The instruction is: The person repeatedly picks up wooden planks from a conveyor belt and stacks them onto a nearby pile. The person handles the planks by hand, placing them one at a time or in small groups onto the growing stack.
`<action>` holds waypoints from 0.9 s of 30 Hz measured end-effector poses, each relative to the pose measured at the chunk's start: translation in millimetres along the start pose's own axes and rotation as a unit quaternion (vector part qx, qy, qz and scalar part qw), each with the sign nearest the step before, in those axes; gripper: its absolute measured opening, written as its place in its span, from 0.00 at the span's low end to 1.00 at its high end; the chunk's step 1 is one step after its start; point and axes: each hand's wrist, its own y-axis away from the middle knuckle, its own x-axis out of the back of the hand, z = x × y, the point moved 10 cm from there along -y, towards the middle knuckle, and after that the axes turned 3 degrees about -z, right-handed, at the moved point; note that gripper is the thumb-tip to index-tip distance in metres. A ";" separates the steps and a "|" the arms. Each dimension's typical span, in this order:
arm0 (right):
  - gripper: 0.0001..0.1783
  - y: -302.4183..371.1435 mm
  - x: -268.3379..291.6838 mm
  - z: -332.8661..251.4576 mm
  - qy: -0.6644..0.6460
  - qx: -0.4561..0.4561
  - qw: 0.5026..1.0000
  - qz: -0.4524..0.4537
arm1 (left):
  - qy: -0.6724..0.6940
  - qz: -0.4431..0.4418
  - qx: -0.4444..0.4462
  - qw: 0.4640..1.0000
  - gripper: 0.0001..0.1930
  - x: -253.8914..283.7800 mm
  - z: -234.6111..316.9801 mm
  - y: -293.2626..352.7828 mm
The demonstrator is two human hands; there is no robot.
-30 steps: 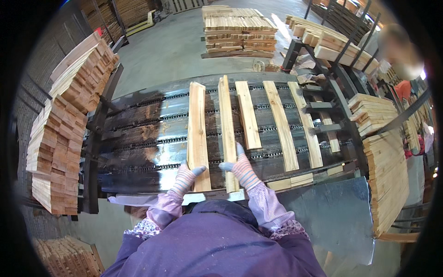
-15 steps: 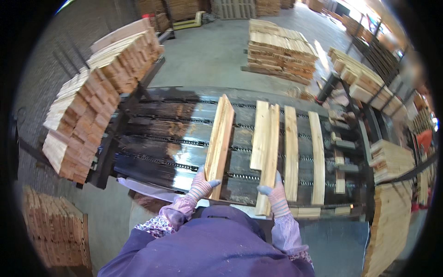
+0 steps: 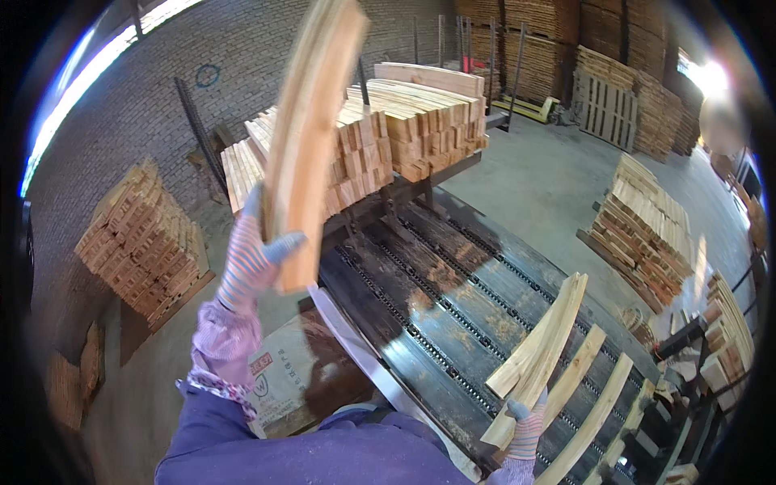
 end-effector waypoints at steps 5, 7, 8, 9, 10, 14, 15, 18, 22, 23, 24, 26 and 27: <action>0.52 -0.5 9.8 -15.3 -0.049 0.039 0.998 -0.004 | -0.143 0.116 0.084 0.979 0.48 82.9 0.6 -94.0; 0.50 0.0 14.2 -16.2 -0.054 0.048 0.997 -0.012 | -0.182 0.186 0.176 0.949 0.48 110.8 -17.3 -118.5; 0.49 1.8 15.4 -19.4 -0.062 0.057 0.996 -0.018 | -0.217 0.200 0.218 0.930 0.48 123.0 -35.4 -130.3; 0.49 3.4 11.9 -24.2 -0.072 0.063 0.995 -0.029 | -0.255 0.216 0.261 0.906 0.49 140.4 -49.4 -137.3; 0.48 9.9 5.9 -37.2 -0.059 0.054 0.996 -0.043 | -0.270 0.175 0.326 0.889 0.48 139.5 -67.3 -141.7; 0.47 25.4 15.2 -60.1 -0.038 0.028 0.999 -0.017 | -0.427 -0.021 0.331 0.841 0.53 118.7 -121.8 -157.6; 0.47 27.0 2.0 -66.9 -0.102 0.019 0.994 -0.047 | -0.347 -0.011 0.344 0.872 0.51 155.5 -146.1 -149.8; 0.50 27.3 -0.3 -86.1 -0.193 -0.012 0.980 -0.043 | -0.156 0.027 0.364 0.918 0.42 115.3 -132.0 -114.6; 0.56 -27.7 -52.9 -147.8 -0.198 0.059 0.976 -0.061 | 0.030 0.109 0.243 0.963 0.32 126.2 -107.7 -101.7; 0.58 -46.7 -78.2 -173.4 -0.164 0.076 0.981 -0.074 | -0.021 0.168 0.209 0.963 0.30 126.1 -91.4 -92.6; 0.60 -63.8 -98.6 -200.4 -0.130 0.085 0.984 -0.089 | -0.148 0.224 0.047 0.962 0.29 130.8 -54.5 -80.1; 0.59 -102.8 -143.6 -269.5 -0.027 0.143 0.983 -0.112 | -0.193 0.241 -0.150 0.939 0.26 79.8 -22.9 -46.7; 0.56 -125.5 -151.8 -306.0 0.031 0.218 0.972 -0.088 | -0.121 0.217 -0.178 0.952 0.24 45.6 -16.1 -27.8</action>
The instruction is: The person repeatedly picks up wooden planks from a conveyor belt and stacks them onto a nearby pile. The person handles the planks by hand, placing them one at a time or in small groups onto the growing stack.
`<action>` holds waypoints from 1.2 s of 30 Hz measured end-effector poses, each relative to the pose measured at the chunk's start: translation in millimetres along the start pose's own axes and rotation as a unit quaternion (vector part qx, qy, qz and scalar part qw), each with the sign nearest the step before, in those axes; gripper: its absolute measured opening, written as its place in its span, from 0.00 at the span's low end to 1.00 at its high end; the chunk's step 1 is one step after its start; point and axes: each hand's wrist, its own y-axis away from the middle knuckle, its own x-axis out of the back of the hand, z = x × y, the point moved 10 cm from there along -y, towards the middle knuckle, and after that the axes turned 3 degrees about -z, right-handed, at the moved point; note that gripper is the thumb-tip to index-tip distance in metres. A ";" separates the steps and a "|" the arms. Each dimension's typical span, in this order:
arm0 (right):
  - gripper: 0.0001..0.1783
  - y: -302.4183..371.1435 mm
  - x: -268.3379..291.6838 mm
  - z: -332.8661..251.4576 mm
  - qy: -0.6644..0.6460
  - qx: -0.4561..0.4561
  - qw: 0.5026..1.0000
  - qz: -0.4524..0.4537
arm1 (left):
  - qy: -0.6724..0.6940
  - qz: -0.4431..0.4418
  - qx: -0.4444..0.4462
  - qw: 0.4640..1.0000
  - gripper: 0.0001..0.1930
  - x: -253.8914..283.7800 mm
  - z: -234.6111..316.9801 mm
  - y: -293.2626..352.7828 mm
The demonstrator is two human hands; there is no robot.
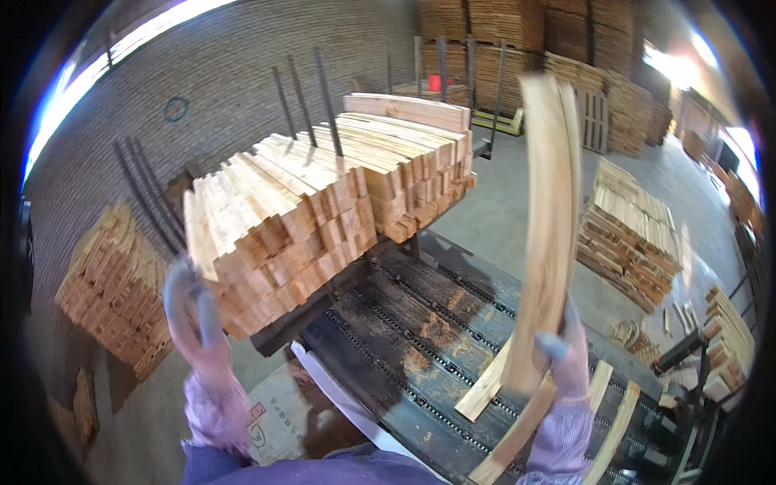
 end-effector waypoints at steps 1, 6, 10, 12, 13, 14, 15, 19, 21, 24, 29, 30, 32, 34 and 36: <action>0.49 -38.7 -2.1 -13.7 0.112 0.034 0.993 -0.027 | 0.012 -0.130 -0.049 0.990 0.25 -30.1 19.4 21.3; 0.33 -249.5 -111.3 -73.2 0.264 0.260 0.929 0.005 | 0.233 -0.526 0.223 0.787 0.21 -206.7 -9.6 231.6; 0.31 -365.6 -188.6 -94.8 0.384 0.250 0.888 0.037 | 0.218 -0.636 0.109 0.732 0.27 -297.8 -40.3 392.4; 0.29 -414.2 -226.3 -90.6 0.437 0.258 0.861 0.022 | 0.158 -0.672 0.082 0.719 0.30 -316.2 -45.2 421.9; 0.29 -435.1 -248.8 -92.2 0.458 0.247 0.854 0.008 | 0.152 -0.684 0.076 0.709 0.32 -323.2 -47.3 430.1; 0.29 -459.2 -255.2 -88.8 0.499 0.218 0.839 0.003 | 0.151 -0.699 0.085 0.694 0.34 -329.5 -48.5 437.5; 0.29 -484.4 -264.7 -81.3 0.531 0.189 0.826 -0.008 | 0.141 -0.690 0.077 0.706 0.35 -333.1 -49.1 433.4; 0.29 -524.9 -281.5 -22.5 0.762 0.071 0.644 -0.014 | 0.085 -0.702 0.072 0.704 0.39 -348.8 -54.9 406.0; 0.31 -525.2 -276.1 -16.8 0.778 0.136 0.613 0.037 | 0.034 -0.747 0.050 0.662 0.43 -353.6 -54.7 429.4; 0.33 -488.0 -266.3 -7.2 0.755 0.078 0.650 -0.043 | 0.052 -0.745 0.055 0.663 0.46 -368.9 -54.3 454.8; 0.37 -392.1 -186.8 -35.6 0.624 0.268 0.734 -0.029 | -0.063 -0.704 0.076 0.704 0.49 -365.7 -62.3 413.5; 0.41 -351.9 -129.7 -39.6 0.656 0.299 0.692 -0.034 | -0.066 -0.702 0.058 0.707 0.50 -370.0 -61.2 421.7; 0.32 -265.5 -31.9 31.5 0.695 0.098 0.712 -0.024 | -0.100 -0.738 0.100 0.660 0.47 -376.8 -74.9 410.7; 0.34 -121.2 45.1 87.5 0.726 -0.001 0.686 -0.052 | -0.093 -0.739 0.126 0.655 0.44 -380.4 -79.0 406.3; 0.35 16.3 99.3 148.5 0.707 -0.239 0.662 -0.068 | -0.134 -0.725 0.137 0.662 0.44 -381.0 -91.3 396.8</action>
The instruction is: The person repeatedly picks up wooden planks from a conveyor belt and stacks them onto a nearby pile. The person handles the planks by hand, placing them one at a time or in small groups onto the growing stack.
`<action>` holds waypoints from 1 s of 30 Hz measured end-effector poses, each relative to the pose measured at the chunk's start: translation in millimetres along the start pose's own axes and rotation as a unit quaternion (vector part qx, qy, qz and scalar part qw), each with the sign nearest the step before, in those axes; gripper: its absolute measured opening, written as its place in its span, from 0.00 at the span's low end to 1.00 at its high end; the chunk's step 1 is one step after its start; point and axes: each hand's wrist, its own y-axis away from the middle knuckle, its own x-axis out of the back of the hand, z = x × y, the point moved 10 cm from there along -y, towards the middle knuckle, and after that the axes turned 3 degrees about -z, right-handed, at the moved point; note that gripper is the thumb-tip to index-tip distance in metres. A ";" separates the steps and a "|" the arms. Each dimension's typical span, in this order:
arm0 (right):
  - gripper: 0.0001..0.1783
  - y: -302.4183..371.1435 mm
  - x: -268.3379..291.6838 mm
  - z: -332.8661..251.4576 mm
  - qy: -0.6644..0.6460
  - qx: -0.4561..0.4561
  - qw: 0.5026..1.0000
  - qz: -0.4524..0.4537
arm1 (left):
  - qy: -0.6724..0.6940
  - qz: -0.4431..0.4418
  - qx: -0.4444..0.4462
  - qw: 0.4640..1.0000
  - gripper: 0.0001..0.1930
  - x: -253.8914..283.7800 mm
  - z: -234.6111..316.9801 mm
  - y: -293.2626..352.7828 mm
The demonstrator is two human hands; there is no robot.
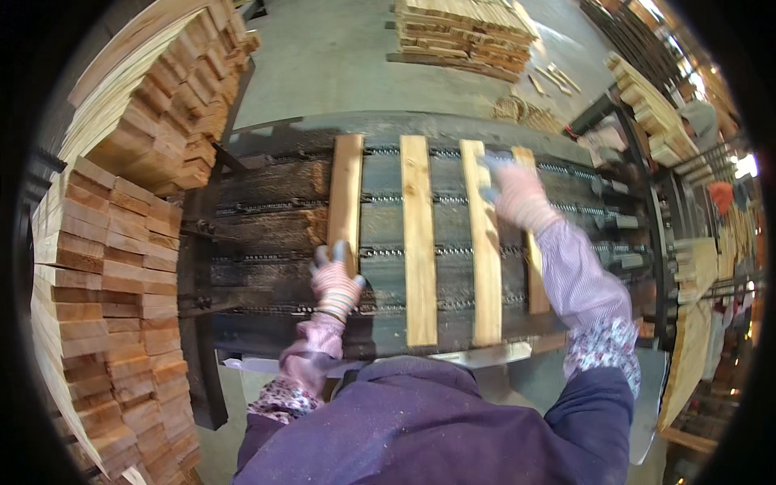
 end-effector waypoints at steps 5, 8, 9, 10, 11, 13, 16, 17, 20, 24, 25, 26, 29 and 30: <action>0.34 193.7 -151.8 41.4 -0.279 -0.167 0.945 -0.033 | 0.471 0.047 -0.124 0.872 0.41 18.6 -5.2 -2.0; 0.36 211.2 -177.0 -7.8 -0.154 -0.181 0.971 -0.023 | 0.430 0.058 -0.130 0.892 0.40 14.1 9.3 19.2; 0.37 208.6 -174.8 -30.5 -0.167 -0.180 0.968 -0.043 | 0.378 0.090 -0.159 0.908 0.41 10.5 17.1 33.6; 0.38 205.8 -173.2 -50.1 -0.183 -0.180 0.964 -0.063 | 0.346 0.091 -0.155 0.921 0.43 8.2 30.5 52.8; 0.38 199.6 -169.3 -63.5 -0.203 -0.174 0.961 -0.067 | 0.273 0.099 -0.173 0.941 0.46 -4.7 39.4 69.6; 0.38 187.5 -163.0 -70.7 -0.200 -0.168 0.964 -0.060 | 0.150 0.054 -0.143 0.977 0.52 -37.9 56.4 97.7; 0.38 184.1 -159.8 -69.8 -0.178 -0.162 0.969 -0.061 | -0.005 -0.003 -0.083 0.997 0.60 -68.2 64.7 121.4; 0.38 186.0 -159.7 -70.4 -0.197 -0.157 0.966 -0.062 | -0.011 -0.007 -0.078 0.997 0.58 -71.2 61.3 119.8; 0.40 185.7 -171.7 -84.2 -0.290 -0.117 0.945 -0.091 | 0.040 -0.047 -0.034 0.998 0.57 -51.9 49.8 115.4; 0.53 176.8 -195.8 -147.3 -0.690 -0.102 0.688 -0.202 | 0.611 -0.166 -0.121 0.765 0.54 -50.5 39.0 119.5; 0.59 171.9 -187.4 -160.3 -0.733 -0.093 0.650 -0.179 | 0.635 -0.204 -0.102 0.738 0.54 -32.7 49.5 136.5; 0.64 162.3 -194.4 -170.2 -0.762 -0.088 0.623 -0.151 | 0.654 -0.247 -0.088 0.709 0.54 -22.6 62.4 148.9; 0.70 149.3 -167.7 -187.0 -0.732 -0.028 0.676 -0.083 | 0.702 -0.238 -0.102 0.664 0.57 -16.6 71.0 176.9; 0.71 151.4 -165.7 -186.4 -0.722 -0.042 0.683 -0.105 | 0.725 -0.241 -0.093 0.638 0.58 -12.2 71.3 181.7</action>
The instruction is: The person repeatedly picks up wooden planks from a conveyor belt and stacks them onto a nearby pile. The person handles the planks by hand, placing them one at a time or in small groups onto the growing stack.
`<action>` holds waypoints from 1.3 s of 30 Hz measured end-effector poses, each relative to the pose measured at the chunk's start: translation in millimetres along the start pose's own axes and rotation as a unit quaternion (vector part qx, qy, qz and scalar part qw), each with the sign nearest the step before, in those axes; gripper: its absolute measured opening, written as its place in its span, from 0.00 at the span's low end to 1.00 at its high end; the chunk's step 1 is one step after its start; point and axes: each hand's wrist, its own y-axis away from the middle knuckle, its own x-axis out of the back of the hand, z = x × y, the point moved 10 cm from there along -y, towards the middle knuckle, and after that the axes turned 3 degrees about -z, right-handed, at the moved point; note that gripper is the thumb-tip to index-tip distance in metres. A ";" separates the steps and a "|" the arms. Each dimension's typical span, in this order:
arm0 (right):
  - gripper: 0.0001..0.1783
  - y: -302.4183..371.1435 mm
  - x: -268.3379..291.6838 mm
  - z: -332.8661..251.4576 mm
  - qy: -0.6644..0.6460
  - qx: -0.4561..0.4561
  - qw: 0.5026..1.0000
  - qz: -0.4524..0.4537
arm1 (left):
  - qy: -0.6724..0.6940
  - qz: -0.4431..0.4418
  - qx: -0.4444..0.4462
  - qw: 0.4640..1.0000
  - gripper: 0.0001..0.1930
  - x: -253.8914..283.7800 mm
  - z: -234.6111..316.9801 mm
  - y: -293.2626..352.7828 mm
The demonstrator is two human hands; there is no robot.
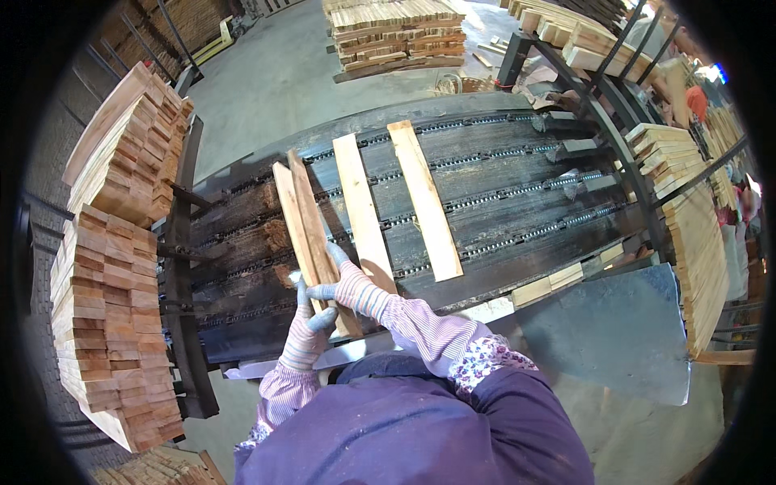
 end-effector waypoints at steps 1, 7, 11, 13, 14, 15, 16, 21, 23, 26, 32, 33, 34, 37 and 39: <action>0.68 10.8 1.3 -15.4 0.033 0.026 0.999 0.024 | 0.020 -0.004 0.022 1.000 0.59 -0.1 -1.1 7.3; 0.58 25.8 56.7 -22.2 0.143 0.099 0.979 0.104 | 0.120 -0.027 -0.005 0.992 0.54 17.4 1.6 8.1; 0.55 32.3 111.4 -27.1 0.464 -0.092 0.863 0.177 | 0.179 -0.034 0.005 0.983 0.49 39.4 5.1 11.9; 0.54 33.8 128.9 -12.5 0.596 -0.123 0.762 0.223 | 0.170 -0.033 0.013 0.985 0.48 41.7 7.1 17.2; 0.54 37.5 132.1 -5.6 0.635 -0.119 0.722 0.247 | 0.153 -0.020 0.010 0.988 0.48 43.5 8.7 17.8; 0.55 36.8 135.7 6.2 0.633 -0.123 0.720 0.257 | 0.136 -0.007 0.007 0.991 0.47 44.9 10.9 16.9; 0.55 32.6 135.5 15.9 0.602 -0.150 0.747 0.238 | 0.118 0.009 0.004 0.993 0.46 48.8 11.5 17.5; 0.59 24.7 129.7 6.9 0.401 -0.151 0.872 0.238 | -0.302 0.149 -0.056 0.940 0.52 93.9 -10.1 1.1; 0.59 26.0 127.0 11.4 0.214 -0.089 0.951 0.203 | -0.511 0.185 -0.043 0.838 0.58 90.0 -22.0 -5.0; 0.59 24.3 112.3 13.1 -0.197 -0.022 0.978 0.058 | -0.712 0.194 0.132 0.662 0.60 69.5 -40.8 -7.6; 0.51 26.8 102.4 32.0 -0.254 -0.041 0.966 -0.006 | -0.654 0.240 0.081 0.713 0.60 107.8 -18.2 -5.0; 0.51 30.2 99.1 26.4 -0.272 -0.043 0.961 -0.017 | -0.470 0.182 0.021 0.863 0.56 108.8 -23.0 -6.1; 0.50 35.5 92.6 19.3 -0.291 -0.046 0.955 -0.030 | -0.258 0.115 -0.042 0.958 0.53 102.1 -22.0 -3.6; 0.50 28.8 112.6 40.7 -0.231 0.017 0.972 -0.029 | 0.082 0.007 0.017 0.996 0.47 32.9 -4.6 0.6; 0.55 49.1 81.1 9.2 -0.284 -0.014 0.957 -0.058 | 0.059 0.008 0.002 0.998 0.50 23.4 -15.0 3.9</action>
